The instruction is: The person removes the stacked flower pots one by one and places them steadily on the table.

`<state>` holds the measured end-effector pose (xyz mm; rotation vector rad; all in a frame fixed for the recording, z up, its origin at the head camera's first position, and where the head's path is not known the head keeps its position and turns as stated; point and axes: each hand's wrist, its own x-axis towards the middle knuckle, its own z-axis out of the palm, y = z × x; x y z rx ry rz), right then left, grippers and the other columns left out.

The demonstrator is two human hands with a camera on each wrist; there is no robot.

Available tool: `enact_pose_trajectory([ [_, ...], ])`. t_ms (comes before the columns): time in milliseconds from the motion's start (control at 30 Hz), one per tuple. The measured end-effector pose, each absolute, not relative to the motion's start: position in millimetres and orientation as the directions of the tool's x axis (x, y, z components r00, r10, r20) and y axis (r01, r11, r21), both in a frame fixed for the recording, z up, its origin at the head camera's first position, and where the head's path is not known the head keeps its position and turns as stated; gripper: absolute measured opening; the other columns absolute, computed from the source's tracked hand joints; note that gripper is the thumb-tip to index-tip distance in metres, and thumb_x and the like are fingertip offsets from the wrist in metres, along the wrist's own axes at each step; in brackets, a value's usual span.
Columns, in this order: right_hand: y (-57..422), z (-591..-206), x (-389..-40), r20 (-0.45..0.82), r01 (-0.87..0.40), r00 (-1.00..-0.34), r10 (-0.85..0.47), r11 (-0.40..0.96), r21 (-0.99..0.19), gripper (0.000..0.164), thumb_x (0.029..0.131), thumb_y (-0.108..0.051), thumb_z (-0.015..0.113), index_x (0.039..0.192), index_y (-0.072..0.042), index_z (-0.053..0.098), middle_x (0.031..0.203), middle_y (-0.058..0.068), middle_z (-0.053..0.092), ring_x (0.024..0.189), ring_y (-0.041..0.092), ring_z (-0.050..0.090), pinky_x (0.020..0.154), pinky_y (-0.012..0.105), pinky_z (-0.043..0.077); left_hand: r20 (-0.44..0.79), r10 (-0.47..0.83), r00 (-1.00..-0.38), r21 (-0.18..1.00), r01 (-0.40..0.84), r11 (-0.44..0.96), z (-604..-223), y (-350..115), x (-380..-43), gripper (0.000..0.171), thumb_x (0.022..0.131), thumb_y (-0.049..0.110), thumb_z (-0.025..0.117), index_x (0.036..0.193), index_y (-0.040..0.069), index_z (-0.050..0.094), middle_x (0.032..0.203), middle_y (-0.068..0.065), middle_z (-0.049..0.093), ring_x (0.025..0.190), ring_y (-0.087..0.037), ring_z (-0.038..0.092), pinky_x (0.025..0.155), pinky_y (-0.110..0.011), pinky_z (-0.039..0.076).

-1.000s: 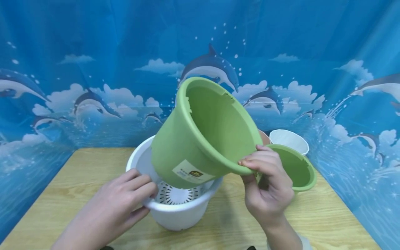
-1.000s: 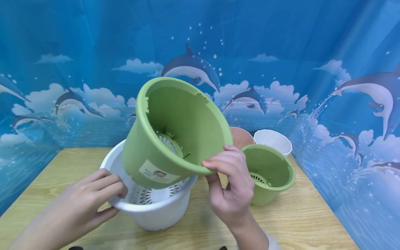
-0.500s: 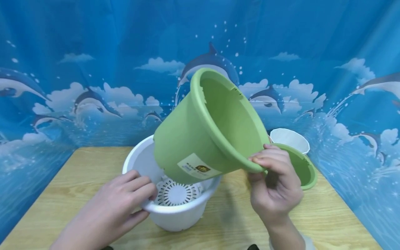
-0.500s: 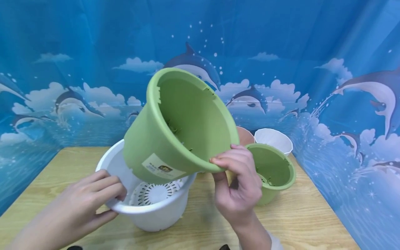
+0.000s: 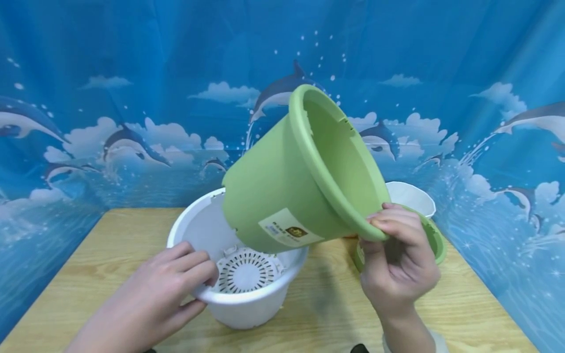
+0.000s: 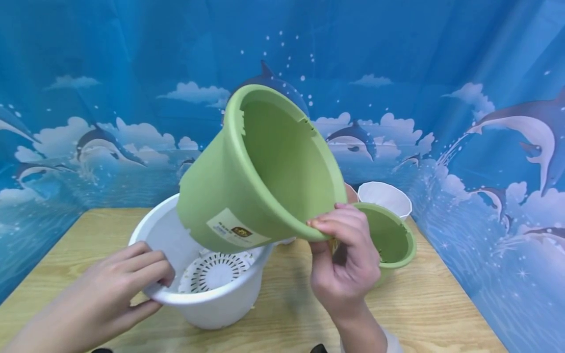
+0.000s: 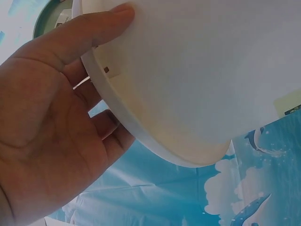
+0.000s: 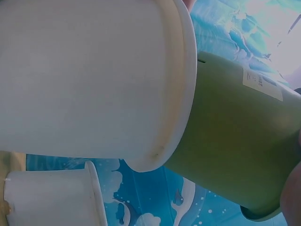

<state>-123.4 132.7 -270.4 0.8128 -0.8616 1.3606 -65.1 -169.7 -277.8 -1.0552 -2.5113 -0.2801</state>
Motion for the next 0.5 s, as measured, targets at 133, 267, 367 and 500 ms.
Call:
enact_pose_trajectory([
  [133, 133.6, -268.5, -122.6, 0.865, -0.998, 0.024, 0.501, 0.056, -0.004, 0.028, 0.072, 0.002, 0.084, 0.074, 0.014, 0.059, 0.073, 0.02, 0.066, 0.076, 0.024, 0.065, 0.091, 0.039, 0.052, 0.421, 0.632, -0.651, 0.028, 0.706, 0.708, -277.2, -169.8, -64.4, 0.035, 0.072, 0.027, 0.086, 0.096, 0.032, 0.061, 0.094, 0.022, 0.055, 0.087, -0.002, 0.047, 0.068, -0.027, 0.051],
  [267, 135.3, -267.0, -122.1, 0.849, -0.997, 0.034, 0.527, 0.082, -0.011, 0.028, 0.071, 0.001, 0.084, 0.074, 0.013, 0.059, 0.072, 0.019, 0.065, 0.075, 0.023, 0.063, 0.091, 0.038, 0.05, 0.42, 0.629, -0.654, 0.018, 0.699, 0.715, -277.0, -170.6, -63.9, 0.035, 0.071, 0.028, 0.086, 0.094, 0.032, 0.06, 0.092, 0.022, 0.055, 0.086, -0.002, 0.046, 0.067, -0.026, 0.049],
  [367, 136.4, -266.5, -123.1, 0.846, -0.994, 0.039, 0.532, 0.109, -0.022, 0.026, 0.071, 0.002, 0.084, 0.074, 0.013, 0.06, 0.071, 0.019, 0.066, 0.076, 0.022, 0.062, 0.092, 0.038, 0.049, 0.413, 0.621, -0.666, 0.013, 0.686, 0.728, -276.9, -171.4, -63.2, 0.036, 0.071, 0.029, 0.087, 0.094, 0.032, 0.06, 0.092, 0.022, 0.055, 0.085, -0.002, 0.045, 0.067, -0.027, 0.049],
  [500, 137.1, -266.2, -124.5, 0.854, -0.989, 0.035, 0.518, 0.141, -0.045, 0.027, 0.073, -0.002, 0.084, 0.073, 0.013, 0.061, 0.071, 0.017, 0.066, 0.076, 0.02, 0.061, 0.092, 0.036, 0.049, 0.379, 0.601, -0.704, 0.017, 0.654, 0.756, -276.4, -172.9, -62.4, 0.037, 0.072, 0.031, 0.087, 0.095, 0.033, 0.059, 0.094, 0.023, 0.056, 0.085, -0.003, 0.046, 0.068, -0.028, 0.05],
])
